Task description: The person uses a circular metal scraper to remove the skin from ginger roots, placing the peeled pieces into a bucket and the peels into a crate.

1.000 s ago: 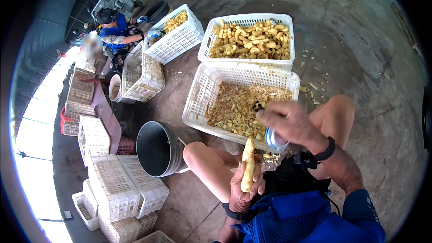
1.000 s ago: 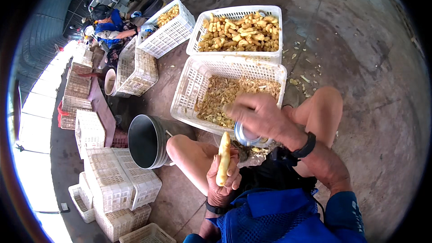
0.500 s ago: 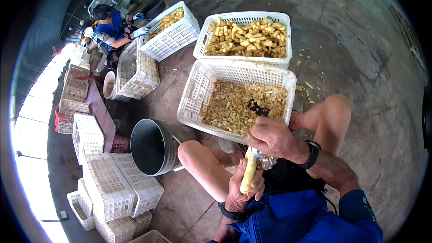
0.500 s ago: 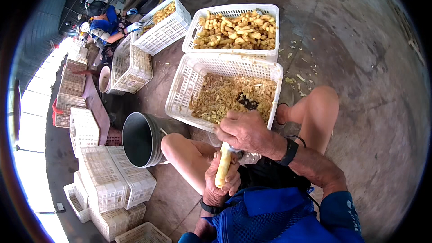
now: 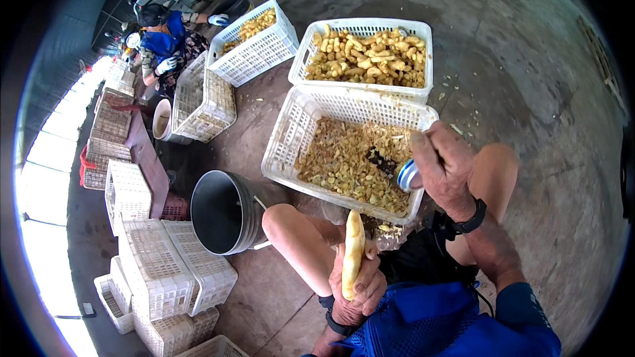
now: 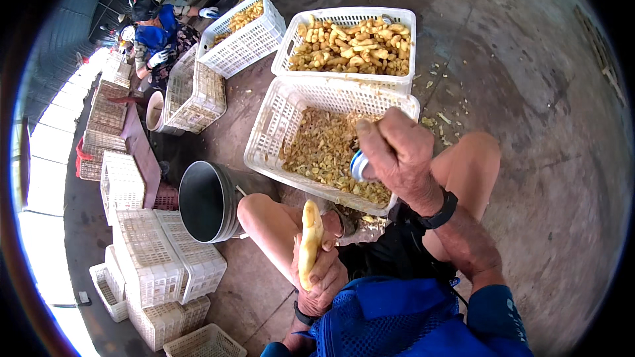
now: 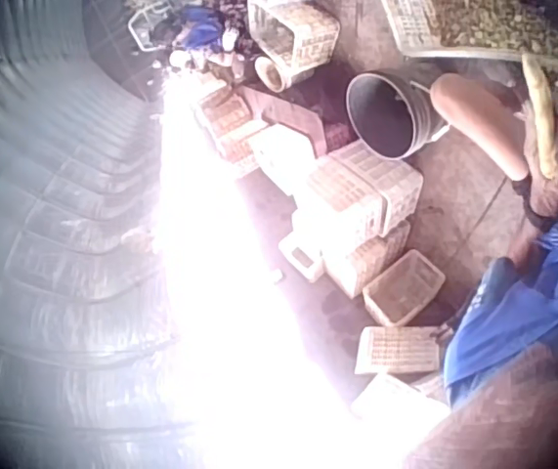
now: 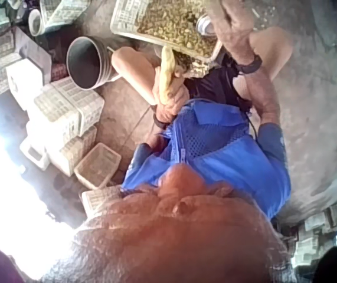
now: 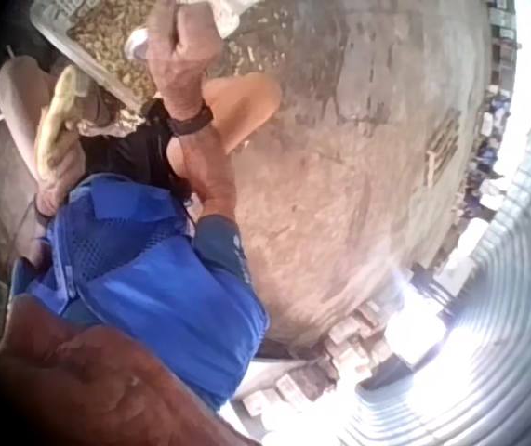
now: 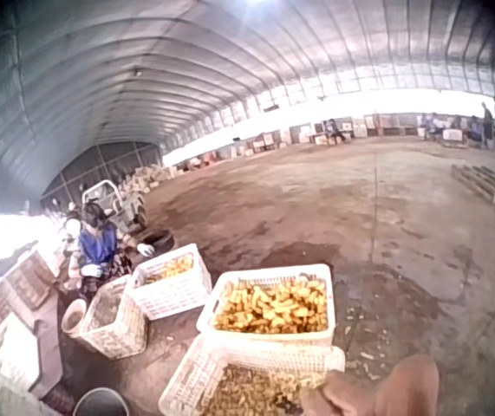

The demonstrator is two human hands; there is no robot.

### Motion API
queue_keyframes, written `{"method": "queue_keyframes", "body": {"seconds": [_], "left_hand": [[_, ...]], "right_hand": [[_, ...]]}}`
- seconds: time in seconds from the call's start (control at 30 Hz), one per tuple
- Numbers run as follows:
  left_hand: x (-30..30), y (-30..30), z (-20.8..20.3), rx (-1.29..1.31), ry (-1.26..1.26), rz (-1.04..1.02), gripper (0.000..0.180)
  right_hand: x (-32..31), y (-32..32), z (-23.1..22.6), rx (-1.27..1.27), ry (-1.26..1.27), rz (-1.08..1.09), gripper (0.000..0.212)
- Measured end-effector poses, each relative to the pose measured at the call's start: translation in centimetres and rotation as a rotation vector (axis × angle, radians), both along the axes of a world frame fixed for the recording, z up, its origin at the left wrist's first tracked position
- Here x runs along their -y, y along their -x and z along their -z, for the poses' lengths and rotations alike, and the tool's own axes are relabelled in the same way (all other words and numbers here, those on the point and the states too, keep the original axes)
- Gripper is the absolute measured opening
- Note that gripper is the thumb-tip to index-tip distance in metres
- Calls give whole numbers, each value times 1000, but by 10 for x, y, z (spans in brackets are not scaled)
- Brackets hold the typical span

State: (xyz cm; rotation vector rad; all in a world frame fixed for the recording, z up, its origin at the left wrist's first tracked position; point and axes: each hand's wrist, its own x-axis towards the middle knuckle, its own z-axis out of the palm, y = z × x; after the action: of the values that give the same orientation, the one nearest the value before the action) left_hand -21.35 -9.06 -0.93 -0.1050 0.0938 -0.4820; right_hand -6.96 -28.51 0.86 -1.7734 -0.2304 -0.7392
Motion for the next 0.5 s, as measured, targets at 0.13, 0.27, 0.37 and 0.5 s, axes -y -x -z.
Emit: {"method": "queue_keyframes", "body": {"seconds": [0.13,0.27,0.37,0.5], "left_hand": [[7,-6,0,-41,-25,15,55],[3,-6,19,-109,-62,62,56],[2,-7,24,-143,-213,108,55],[7,-6,27,-55,-333,185,53]], "right_hand": [[-9,15,1,15,13,-372,37],[-19,19,3,-19,90,-492,37],[-23,21,9,-25,174,-602,35],[-28,23,14,64,275,-596,33]]}}
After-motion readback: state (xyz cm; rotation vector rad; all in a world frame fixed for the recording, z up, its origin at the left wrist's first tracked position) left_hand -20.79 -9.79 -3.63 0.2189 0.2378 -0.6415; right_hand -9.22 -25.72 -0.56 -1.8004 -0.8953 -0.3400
